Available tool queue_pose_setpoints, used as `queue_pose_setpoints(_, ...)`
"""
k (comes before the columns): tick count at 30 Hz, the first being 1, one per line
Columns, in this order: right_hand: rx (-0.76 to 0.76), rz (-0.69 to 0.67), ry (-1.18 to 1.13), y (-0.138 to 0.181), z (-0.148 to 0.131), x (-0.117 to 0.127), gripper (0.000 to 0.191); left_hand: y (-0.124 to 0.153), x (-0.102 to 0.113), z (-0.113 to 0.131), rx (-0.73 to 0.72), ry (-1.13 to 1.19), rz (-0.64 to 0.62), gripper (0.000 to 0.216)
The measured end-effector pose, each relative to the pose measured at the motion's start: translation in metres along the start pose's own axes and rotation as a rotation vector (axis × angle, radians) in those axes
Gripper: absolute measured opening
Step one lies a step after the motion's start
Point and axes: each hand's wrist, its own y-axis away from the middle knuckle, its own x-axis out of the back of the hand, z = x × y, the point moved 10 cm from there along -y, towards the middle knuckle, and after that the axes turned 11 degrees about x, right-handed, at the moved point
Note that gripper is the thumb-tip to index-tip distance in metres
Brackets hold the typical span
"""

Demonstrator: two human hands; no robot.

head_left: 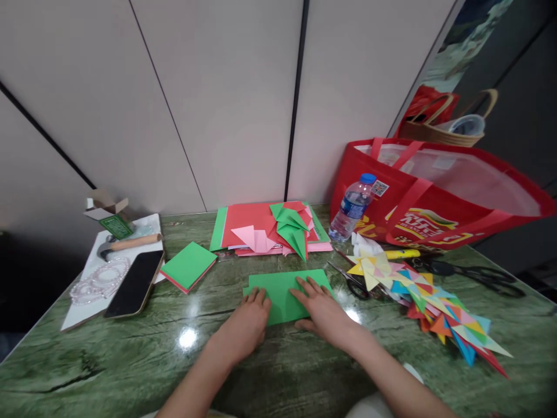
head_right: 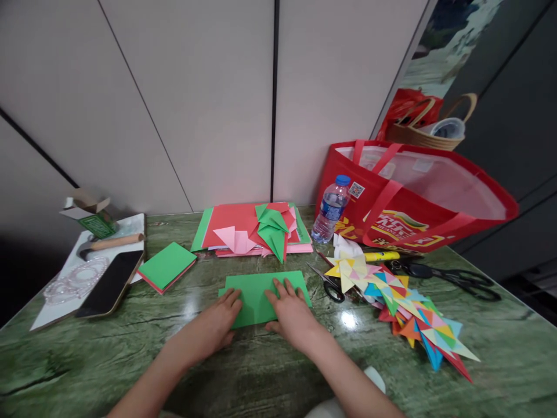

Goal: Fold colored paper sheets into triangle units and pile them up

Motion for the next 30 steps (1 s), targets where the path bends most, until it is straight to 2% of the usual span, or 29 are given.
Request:
queue_pose_setpoints(7, 0.008, 0.035, -0.010, -0.001, 0.003, -0.002, 0.067, -0.003, -0.002, 0.000, 0.038, -0.061, 0.058, 0.040)
queue_pose_setpoints(14, 0.009, 0.053, -0.028, 0.001, 0.005, -0.001, 0.064, 0.002, 0.000, 0.001, -0.030, 0.019, 0.013, 0.032)
queue_pose_setpoints(19, 0.009, 0.078, -0.040, 0.000, 0.009, -0.001, 0.061, 0.000, 0.008, -0.005, 0.011, 0.090, 0.051, 0.030)
queue_pose_setpoints(22, 0.044, 0.160, -0.090, 0.001, 0.006, 0.007, 0.053, 0.001, 0.015, -0.004, -0.006, 0.128, 0.104, 0.029)
queue_pose_setpoints(26, 0.217, 0.306, -0.316, 0.005, -0.013, 0.024, 0.035, 0.002, 0.022, 0.000, -0.036, 0.165, 0.135, 0.026)
queue_pose_setpoints(30, 0.251, 0.309, -0.443, 0.003, -0.021, 0.019, 0.013, 0.002, 0.028, 0.006, -0.060, 0.165, 0.173, 0.022)
